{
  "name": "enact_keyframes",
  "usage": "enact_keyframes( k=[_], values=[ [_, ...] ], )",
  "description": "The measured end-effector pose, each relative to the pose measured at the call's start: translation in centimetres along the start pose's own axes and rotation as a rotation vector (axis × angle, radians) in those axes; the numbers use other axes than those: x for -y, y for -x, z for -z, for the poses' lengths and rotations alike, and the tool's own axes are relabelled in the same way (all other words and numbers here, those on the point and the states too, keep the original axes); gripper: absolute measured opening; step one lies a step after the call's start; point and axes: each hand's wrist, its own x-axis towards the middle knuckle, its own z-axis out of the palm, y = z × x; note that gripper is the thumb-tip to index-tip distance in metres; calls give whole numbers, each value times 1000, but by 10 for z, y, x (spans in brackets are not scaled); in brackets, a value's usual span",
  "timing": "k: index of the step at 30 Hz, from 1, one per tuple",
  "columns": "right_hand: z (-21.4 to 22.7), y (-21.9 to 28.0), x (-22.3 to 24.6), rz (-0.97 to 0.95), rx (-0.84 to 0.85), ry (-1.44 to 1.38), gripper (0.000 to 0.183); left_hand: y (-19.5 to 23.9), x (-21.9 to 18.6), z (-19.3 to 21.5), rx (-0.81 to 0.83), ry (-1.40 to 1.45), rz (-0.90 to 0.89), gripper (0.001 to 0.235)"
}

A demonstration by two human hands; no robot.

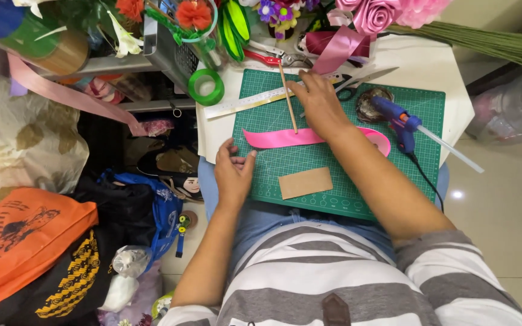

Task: The person cuts a small piece of cardboard and a pink ribbon, then wraps the ribbon around the cardboard piece, folding and adjusting it to form a decorative bow-like shape.

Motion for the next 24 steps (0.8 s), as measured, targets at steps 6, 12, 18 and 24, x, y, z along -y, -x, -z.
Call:
enact_keyframes(
  k=[6, 12, 18, 24],
  values=[
    [-18, 71, 39, -139, 185, 13, 38, -39, 23, -15, 128, -133, 203, 55],
    [-3, 86, 66, -136, 142, 5, 25, -46, 32, -34, 166, -29, 149, 16],
    [2, 80, 6, -280, -6, 217, 19, -18, -1, 2, 209, 146, 375, 17],
    [-18, 46, -33, -329, -90, 439, 10, 1, 12, 21, 49, -95, 165, 22]
  ],
)
